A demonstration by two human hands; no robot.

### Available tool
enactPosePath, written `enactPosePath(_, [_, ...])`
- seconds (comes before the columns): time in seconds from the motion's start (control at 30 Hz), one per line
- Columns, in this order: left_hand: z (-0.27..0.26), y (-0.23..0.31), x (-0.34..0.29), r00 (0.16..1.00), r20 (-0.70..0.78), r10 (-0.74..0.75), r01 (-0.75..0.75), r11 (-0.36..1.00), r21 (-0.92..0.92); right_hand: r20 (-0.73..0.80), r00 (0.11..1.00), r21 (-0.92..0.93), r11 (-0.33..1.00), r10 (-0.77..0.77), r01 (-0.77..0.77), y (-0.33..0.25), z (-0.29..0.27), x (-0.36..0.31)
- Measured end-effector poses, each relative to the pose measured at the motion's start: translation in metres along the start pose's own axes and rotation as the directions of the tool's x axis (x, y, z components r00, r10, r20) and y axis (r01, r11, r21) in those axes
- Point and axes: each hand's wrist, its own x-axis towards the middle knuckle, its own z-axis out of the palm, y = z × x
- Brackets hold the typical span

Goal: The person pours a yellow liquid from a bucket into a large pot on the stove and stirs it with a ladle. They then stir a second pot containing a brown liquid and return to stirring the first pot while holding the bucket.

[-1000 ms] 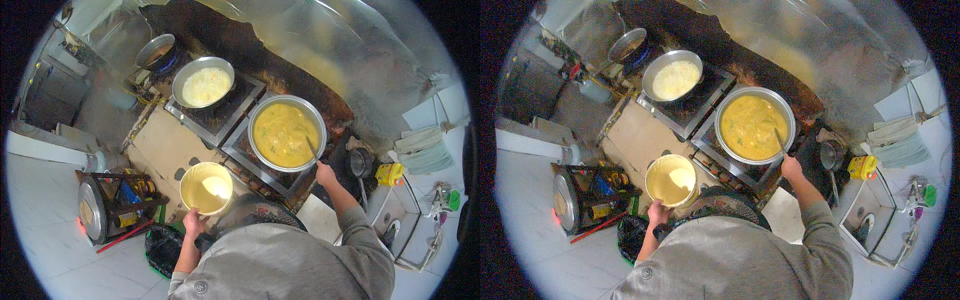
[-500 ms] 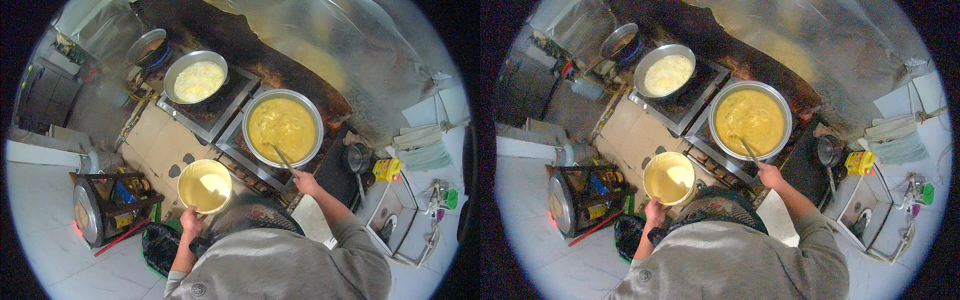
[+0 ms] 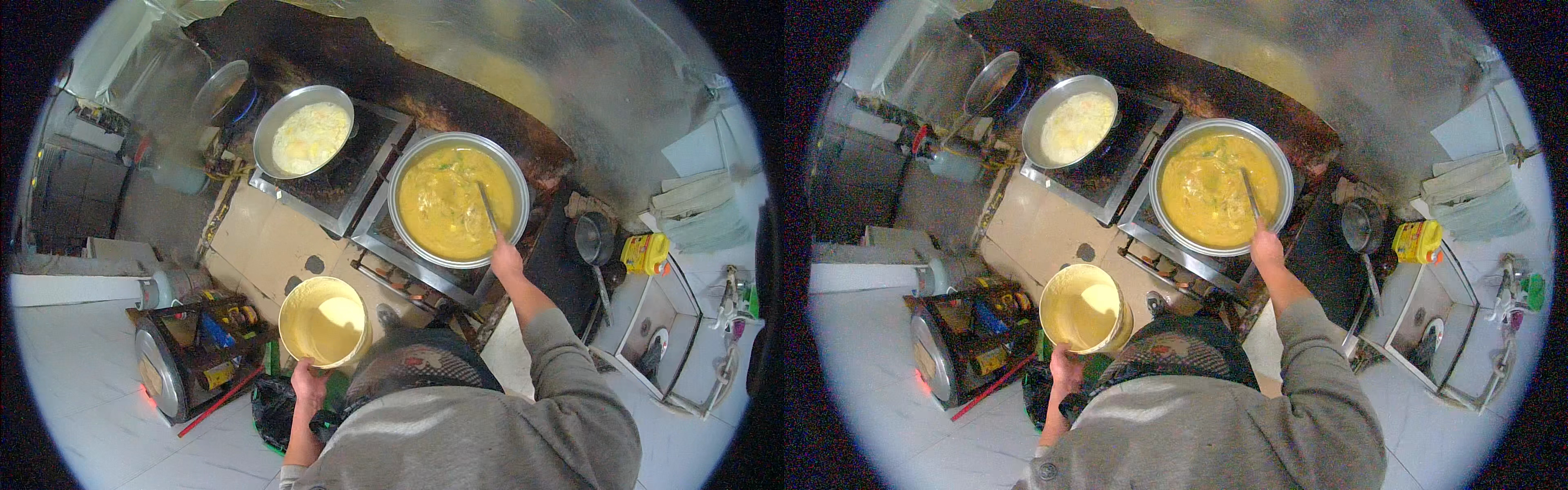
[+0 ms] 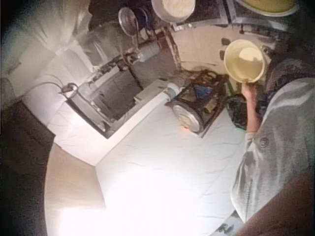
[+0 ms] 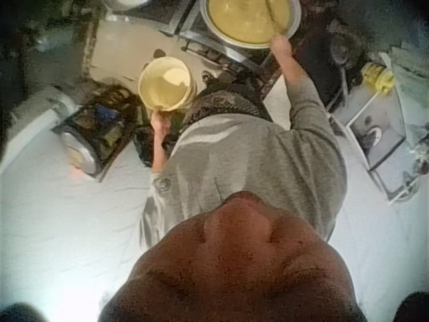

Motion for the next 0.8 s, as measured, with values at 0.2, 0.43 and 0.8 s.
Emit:
enactPosePath(0.2, [-0.001,0.002,0.009,0.998,0.046,-0.033,0.037,0.996,-0.086,0.043,0.997,0.266,0.963,-0.061,0.047,0.031,0.011,-0.045])
enactPosePath(0.43, [0.007,0.002,0.018,0.995,0.095,-0.033,0.034,0.999,-0.009,0.068,0.964,0.275,0.934,-0.256,0.228,0.037,0.03,-0.076])
enactPosePath(0.8, [0.026,-0.001,0.016,0.991,0.127,-0.043,0.044,0.999,-0.006,0.646,0.701,0.746,0.053,-0.301,-0.664,0.052,-0.031,-0.135])
